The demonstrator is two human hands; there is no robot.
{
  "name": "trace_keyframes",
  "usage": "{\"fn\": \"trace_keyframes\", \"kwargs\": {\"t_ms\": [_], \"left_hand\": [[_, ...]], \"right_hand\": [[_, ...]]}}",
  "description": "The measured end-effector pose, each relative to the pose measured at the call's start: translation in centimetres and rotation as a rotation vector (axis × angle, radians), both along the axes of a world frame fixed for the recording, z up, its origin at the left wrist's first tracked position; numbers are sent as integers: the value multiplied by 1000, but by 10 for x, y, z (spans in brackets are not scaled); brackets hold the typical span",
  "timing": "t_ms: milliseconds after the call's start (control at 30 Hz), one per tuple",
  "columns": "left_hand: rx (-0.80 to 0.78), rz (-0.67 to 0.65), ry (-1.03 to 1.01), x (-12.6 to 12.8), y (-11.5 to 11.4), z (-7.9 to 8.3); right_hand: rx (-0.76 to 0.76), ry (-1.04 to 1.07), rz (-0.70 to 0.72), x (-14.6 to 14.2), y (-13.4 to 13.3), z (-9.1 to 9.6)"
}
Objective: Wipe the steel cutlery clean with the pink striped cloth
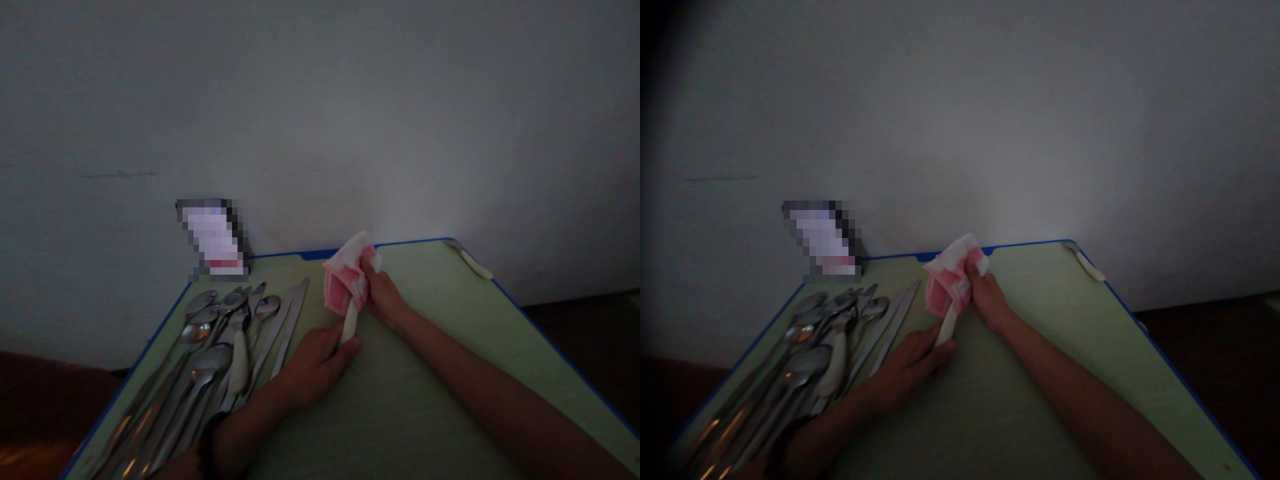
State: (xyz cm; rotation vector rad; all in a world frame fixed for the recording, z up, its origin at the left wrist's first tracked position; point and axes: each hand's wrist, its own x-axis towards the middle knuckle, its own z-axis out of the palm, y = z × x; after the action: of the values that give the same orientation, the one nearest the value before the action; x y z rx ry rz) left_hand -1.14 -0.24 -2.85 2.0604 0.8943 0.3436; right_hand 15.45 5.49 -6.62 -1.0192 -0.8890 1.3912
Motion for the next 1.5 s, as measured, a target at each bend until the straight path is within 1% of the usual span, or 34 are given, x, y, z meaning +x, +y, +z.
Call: {"fn": "trace_keyframes", "kwargs": {"t_ms": [100, 133, 300, 367, 500, 600, 667, 800, 867, 1000, 1133, 1233, 1300, 1500], "left_hand": [[-16, 12, -9, 0, 0, 0], [-24, 16, -21, 0, 1, -1], [-46, 37, -57, 0, 0, -5], [-46, 40, -41, 1, 0, -5], [-31, 51, 3, 3, -1, -2], [-46, 62, -32, 4, -2, -1], [-49, 55, -72, 3, -2, -1], [-12, -18, -76, 1, -4, -1], [16, -16, -74, 2, -4, -2], [60, 45, -63, 4, -5, -4], [63, 99, -71, 6, -5, -4], [58, 109, -87, 6, -6, -3], [51, 114, -103, 6, -6, -2], [22, 151, -130, 6, -5, -4]], "right_hand": [[-15, 82, -20, -1, -3, 5], [-9, 93, -1, -1, -3, 6], [77, 40, 79, -1, -1, 0], [74, 63, 81, -1, 0, 0], [8, 199, 20, -3, -2, 7], [-32, 290, -38, -4, -3, 13], [-51, 349, -80, -4, -2, 13], [-63, 414, -133, -1, 4, 6], [-64, 417, -137, 0, 8, 2], [-63, 411, -120, 3, 11, -1], [-70, 336, -92, 3, 6, 5], [-61, 280, -19, 1, 0, 10], [-47, 276, 25, 1, -2, 13], [-53, 271, 54, 1, -1, 12]]}}
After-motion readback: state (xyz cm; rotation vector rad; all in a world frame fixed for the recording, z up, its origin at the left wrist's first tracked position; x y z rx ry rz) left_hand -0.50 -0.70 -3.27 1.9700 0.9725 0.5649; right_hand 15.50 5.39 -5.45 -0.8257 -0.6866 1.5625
